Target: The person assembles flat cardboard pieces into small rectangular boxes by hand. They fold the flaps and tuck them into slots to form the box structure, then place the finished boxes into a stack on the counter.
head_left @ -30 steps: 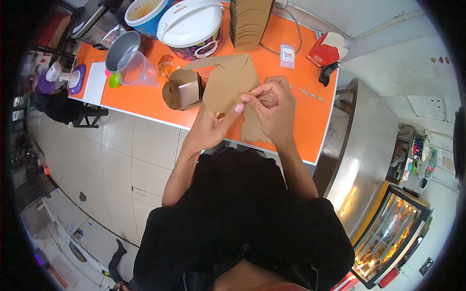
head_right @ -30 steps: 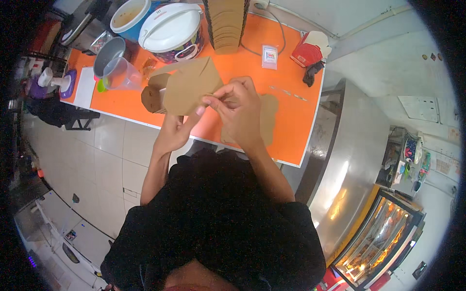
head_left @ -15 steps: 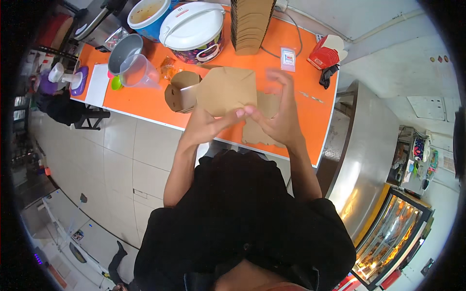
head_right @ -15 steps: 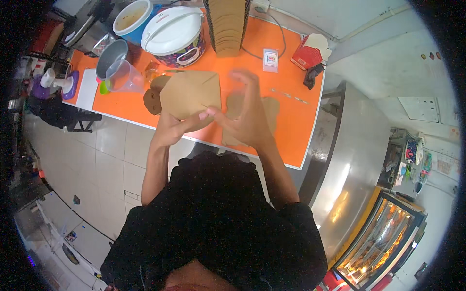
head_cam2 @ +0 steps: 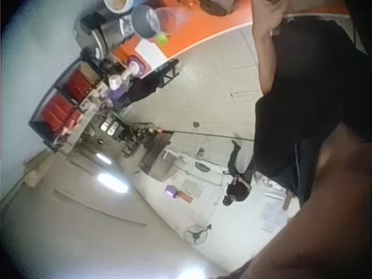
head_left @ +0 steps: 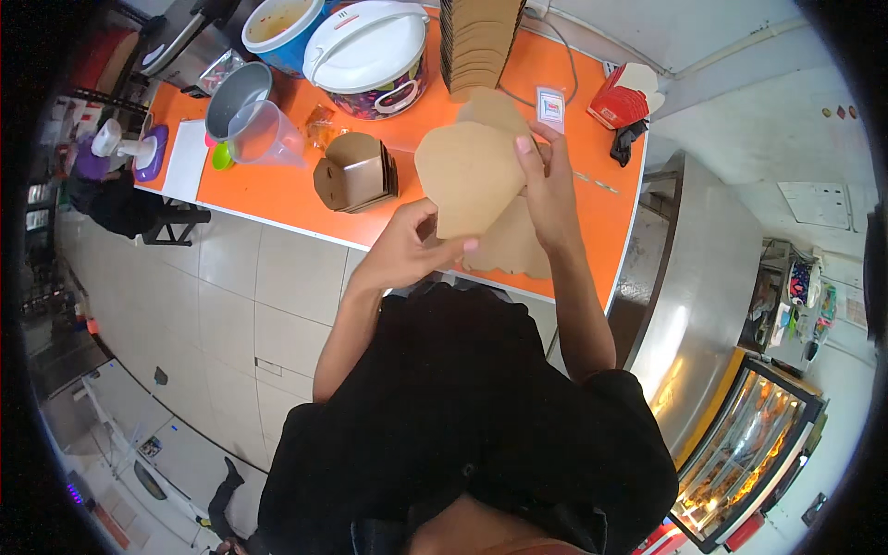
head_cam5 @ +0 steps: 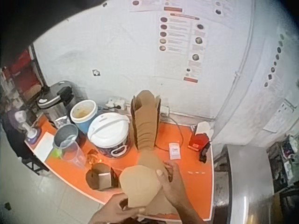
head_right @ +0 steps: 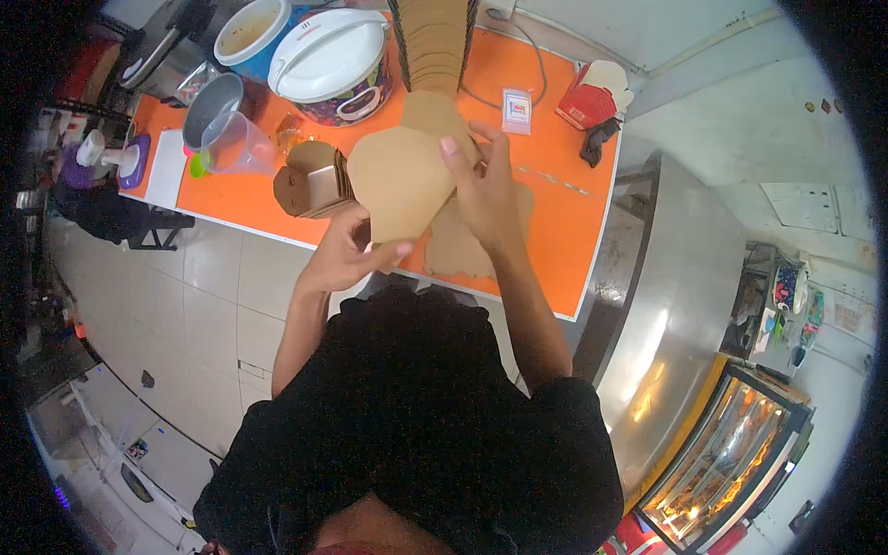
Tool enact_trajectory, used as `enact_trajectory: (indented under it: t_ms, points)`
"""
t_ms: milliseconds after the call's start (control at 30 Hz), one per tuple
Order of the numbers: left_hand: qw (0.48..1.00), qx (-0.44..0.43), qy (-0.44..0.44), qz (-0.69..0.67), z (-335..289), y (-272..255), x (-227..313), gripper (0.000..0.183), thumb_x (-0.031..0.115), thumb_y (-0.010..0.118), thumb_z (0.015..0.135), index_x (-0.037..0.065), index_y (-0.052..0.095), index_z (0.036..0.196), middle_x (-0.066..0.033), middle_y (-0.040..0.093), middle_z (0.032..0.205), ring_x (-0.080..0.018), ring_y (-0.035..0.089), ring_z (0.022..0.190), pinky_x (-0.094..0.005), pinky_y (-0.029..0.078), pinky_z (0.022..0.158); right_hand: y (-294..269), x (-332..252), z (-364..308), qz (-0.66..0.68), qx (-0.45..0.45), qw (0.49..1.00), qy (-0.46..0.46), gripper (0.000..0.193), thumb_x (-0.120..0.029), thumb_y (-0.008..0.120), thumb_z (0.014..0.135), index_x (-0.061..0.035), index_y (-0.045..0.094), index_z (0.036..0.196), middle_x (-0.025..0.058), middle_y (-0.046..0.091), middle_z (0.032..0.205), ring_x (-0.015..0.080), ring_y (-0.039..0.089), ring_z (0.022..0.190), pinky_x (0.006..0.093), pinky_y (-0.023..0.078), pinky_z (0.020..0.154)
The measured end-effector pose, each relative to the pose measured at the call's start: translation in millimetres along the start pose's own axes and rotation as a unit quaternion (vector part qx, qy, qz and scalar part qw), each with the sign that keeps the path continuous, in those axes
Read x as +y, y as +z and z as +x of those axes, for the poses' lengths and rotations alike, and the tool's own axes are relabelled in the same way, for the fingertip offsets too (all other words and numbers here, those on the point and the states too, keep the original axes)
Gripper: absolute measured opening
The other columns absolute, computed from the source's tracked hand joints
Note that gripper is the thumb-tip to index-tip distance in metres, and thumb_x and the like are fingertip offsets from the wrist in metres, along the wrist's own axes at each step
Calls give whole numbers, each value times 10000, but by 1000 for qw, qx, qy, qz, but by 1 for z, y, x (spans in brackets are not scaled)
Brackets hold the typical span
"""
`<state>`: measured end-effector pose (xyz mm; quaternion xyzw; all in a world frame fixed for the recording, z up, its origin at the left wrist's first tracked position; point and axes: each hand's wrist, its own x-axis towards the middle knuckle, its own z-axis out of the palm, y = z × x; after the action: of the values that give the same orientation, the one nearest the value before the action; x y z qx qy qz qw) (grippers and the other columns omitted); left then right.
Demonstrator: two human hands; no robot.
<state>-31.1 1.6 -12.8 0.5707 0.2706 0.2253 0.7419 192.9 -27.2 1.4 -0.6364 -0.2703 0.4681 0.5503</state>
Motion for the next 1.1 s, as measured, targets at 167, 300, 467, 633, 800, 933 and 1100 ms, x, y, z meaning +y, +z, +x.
enact_trajectory:
  t_ms: [167, 300, 467, 633, 800, 933, 1100]
  points:
    - [991, 120, -8, -59, 8, 5, 14, 437, 154, 671, 1030, -6, 551, 1418, -84, 663, 1299, -148, 616, 1211, -325, 516, 1018, 3, 1, -16, -343, 33, 832, -435, 692, -389, 906, 765, -136, 625, 1346, 137, 551, 1441, 371, 384, 1442, 524, 351, 1177]
    - [968, 114, 6, -222, 17, 8, 16, 451, 183, 564, 1082, -1, 483, 1485, -112, 596, 1412, -169, 598, 1274, -340, 520, 1050, 12, -1, -26, -377, -52, 802, -460, 641, -422, 969, 612, -222, 768, 1187, 95, 526, 1499, 414, 332, 1482, 561, 332, 1193]
    - [957, 109, 0, -267, 16, 8, 18, 509, 184, 616, 1042, -9, 478, 1492, -116, 606, 1408, -197, 612, 1275, -359, 512, 1060, 13, 1, -25, -349, -21, 838, -420, 595, -362, 982, 604, -223, 802, 1153, 106, 496, 1549, 424, 301, 1509, 575, 323, 1205]
    - [960, 127, 1, -250, 16, 14, 16, 510, 180, 627, 1029, -6, 489, 1484, -116, 625, 1381, -195, 618, 1262, -364, 507, 1062, 16, 0, -29, -322, -16, 849, -419, 548, -357, 969, 616, -270, 814, 1134, 90, 458, 1586, 455, 291, 1503, 662, 216, 1215]
    - [946, 135, 33, -294, 15, 22, 24, 483, 174, 603, 1027, -27, 509, 1456, -116, 640, 1354, -201, 619, 1260, -346, 507, 1061, 19, -2, -31, -335, -9, 832, -443, 523, -348, 969, 615, -276, 824, 1113, 83, 450, 1605, 472, 262, 1518, 654, 193, 1224]
    - [943, 105, 34, -313, 14, 16, 24, 443, 179, 585, 1026, -37, 542, 1410, -106, 660, 1296, -177, 624, 1226, -302, 519, 1005, 18, -3, -32, -345, -5, 825, -447, 497, -343, 970, 604, -274, 833, 1077, 69, 456, 1607, 465, 272, 1519, 655, 207, 1221]
    - [942, 113, 30, -316, 15, 4, 8, 348, 204, 595, 1031, -20, 602, 1298, -74, 684, 1199, -112, 640, 1090, -258, 522, 890, 15, -6, -27, -335, -4, 838, -431, 446, -268, 979, 595, -252, 847, 1021, 80, 496, 1584, 404, 263, 1545, 544, 308, 1232]
